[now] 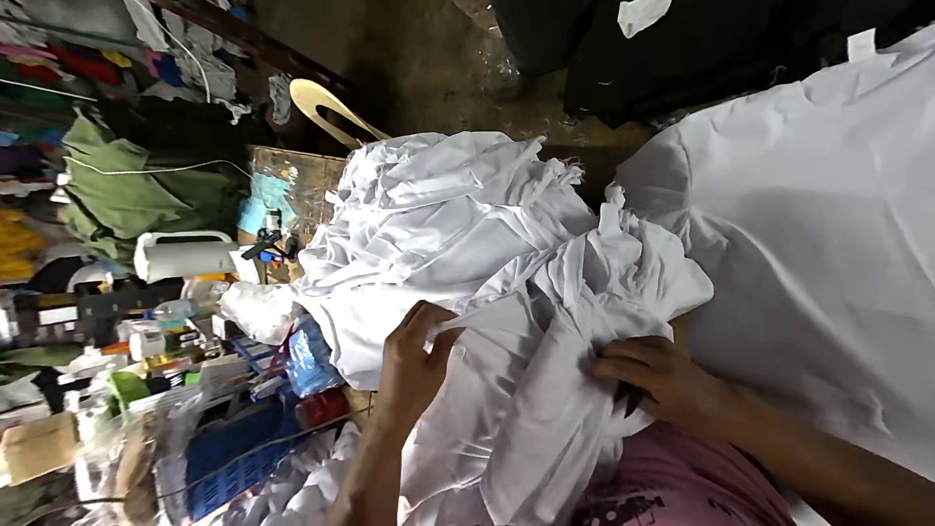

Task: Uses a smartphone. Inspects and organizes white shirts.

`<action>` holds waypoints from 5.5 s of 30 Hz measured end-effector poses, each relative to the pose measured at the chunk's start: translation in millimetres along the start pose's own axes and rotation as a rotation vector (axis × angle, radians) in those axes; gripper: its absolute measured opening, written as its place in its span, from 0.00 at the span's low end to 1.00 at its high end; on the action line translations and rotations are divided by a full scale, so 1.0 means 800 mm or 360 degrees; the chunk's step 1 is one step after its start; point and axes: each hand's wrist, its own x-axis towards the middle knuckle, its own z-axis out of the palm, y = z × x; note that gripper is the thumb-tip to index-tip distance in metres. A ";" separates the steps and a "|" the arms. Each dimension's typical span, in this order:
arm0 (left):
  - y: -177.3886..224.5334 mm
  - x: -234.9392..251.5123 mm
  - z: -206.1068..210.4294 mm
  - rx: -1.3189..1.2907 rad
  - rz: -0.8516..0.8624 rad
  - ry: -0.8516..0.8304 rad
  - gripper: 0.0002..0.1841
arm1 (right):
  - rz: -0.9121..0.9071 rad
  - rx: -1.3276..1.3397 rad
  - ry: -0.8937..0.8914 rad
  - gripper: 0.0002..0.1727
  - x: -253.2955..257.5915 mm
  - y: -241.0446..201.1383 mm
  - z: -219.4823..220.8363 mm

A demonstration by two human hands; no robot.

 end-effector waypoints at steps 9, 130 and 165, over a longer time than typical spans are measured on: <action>0.048 -0.049 -0.002 -0.0333 0.0207 -0.0593 0.07 | 0.0824 -0.0076 0.0247 0.14 0.005 0.031 -0.072; 0.113 -0.056 0.084 -0.0123 0.0503 -0.0336 0.09 | 0.0765 0.0173 0.0188 0.15 0.097 0.001 -0.076; 0.134 -0.035 0.094 0.0405 0.0670 -0.0383 0.29 | 0.0591 -0.0301 0.0114 0.14 0.083 -0.002 -0.063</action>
